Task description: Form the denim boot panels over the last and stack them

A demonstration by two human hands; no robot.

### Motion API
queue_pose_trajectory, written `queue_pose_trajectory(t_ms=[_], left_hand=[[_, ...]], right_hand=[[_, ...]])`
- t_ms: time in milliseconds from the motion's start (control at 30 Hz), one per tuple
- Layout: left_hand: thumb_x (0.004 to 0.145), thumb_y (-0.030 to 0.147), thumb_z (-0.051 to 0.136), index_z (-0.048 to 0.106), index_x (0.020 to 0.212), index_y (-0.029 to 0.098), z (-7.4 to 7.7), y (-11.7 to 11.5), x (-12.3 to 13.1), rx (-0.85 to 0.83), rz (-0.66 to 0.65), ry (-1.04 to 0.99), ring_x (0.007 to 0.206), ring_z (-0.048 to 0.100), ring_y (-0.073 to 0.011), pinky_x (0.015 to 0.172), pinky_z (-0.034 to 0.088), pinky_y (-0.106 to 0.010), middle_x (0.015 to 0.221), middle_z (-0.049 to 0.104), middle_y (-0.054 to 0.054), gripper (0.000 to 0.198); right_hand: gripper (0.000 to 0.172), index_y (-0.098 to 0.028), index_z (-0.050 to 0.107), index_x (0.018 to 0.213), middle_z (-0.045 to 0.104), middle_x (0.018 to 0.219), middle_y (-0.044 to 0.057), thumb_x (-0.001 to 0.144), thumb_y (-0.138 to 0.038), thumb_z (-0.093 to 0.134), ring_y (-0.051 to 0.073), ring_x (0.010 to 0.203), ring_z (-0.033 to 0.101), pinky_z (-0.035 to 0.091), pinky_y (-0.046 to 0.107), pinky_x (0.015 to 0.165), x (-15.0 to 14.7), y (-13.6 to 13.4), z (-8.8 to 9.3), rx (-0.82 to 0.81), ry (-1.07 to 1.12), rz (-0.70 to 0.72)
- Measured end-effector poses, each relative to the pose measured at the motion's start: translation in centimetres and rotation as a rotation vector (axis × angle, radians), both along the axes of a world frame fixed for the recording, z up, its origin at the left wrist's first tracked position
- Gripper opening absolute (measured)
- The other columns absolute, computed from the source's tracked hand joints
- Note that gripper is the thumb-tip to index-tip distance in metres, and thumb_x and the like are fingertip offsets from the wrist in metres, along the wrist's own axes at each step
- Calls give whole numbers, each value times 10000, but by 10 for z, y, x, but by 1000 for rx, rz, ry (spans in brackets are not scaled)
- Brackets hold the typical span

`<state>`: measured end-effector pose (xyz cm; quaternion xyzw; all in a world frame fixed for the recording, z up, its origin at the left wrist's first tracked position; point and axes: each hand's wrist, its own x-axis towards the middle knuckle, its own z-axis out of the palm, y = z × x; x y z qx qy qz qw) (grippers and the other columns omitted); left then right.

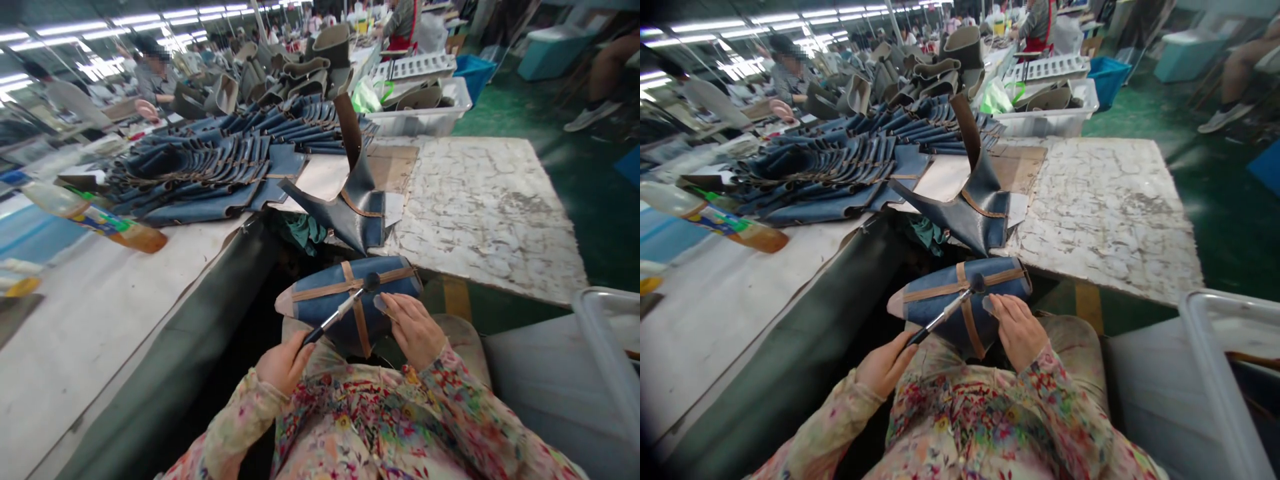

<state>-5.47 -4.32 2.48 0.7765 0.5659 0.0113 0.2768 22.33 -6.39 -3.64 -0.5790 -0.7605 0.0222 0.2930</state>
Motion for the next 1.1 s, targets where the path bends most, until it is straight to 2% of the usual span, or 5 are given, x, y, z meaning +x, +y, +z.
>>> queue_pose_trajectory(t_ms=[300, 633, 800, 933, 1100], left_hand=[[886, 443, 246, 515, 1073, 206, 23, 49, 80, -49, -153, 272, 797, 635, -242, 647, 443, -295, 835, 661, -72, 404], [868, 479, 276, 540, 1055, 219, 10, 51, 69, 9, -159, 178, 763, 629, -224, 661, 447, -291, 813, 656, -61, 416], [864, 445, 297, 528, 1119, 231, 22, 60, 13, 115, 9, 7, 854, 615, -176, 720, 448, -235, 958, 646, -40, 405], [854, 511, 281, 516, 1117, 239, 52, 69, -69, 317, 399, 329, 749, 619, -199, 608, 432, -241, 869, 649, -41, 446], [836, 569, 236, 542, 1056, 226, 69, 81, -190, 418, 575, 551, 604, 571, -229, 524, 423, -293, 728, 620, -78, 509]], right_hand=[[614, -176, 330, 1318, 502, 1132, 83, 727, -11, 347, 196, 1115, 422, 421, 373, 968, 1, -1, -4, 8, -1, 0], [565, -190, 338, 1312, 515, 1091, 79, 765, -51, 357, 197, 1067, 454, 440, 370, 930, 1, 1, -3, 34, 33, 0], [504, -204, 333, 1315, 551, 1060, 67, 820, -114, 355, 171, 976, 518, 458, 337, 884, 25, 4, -2, 11, 91, -21], [405, -193, 415, 1253, 565, 1091, 76, 851, -219, 373, 165, 993, 548, 465, 291, 861, 57, 16, 2, 17, 187, -89], [352, -170, 517, 1143, 606, 1046, 88, 852, -323, 392, 188, 965, 579, 473, 319, 854, 70, 38, 4, 19, 208, -172]])
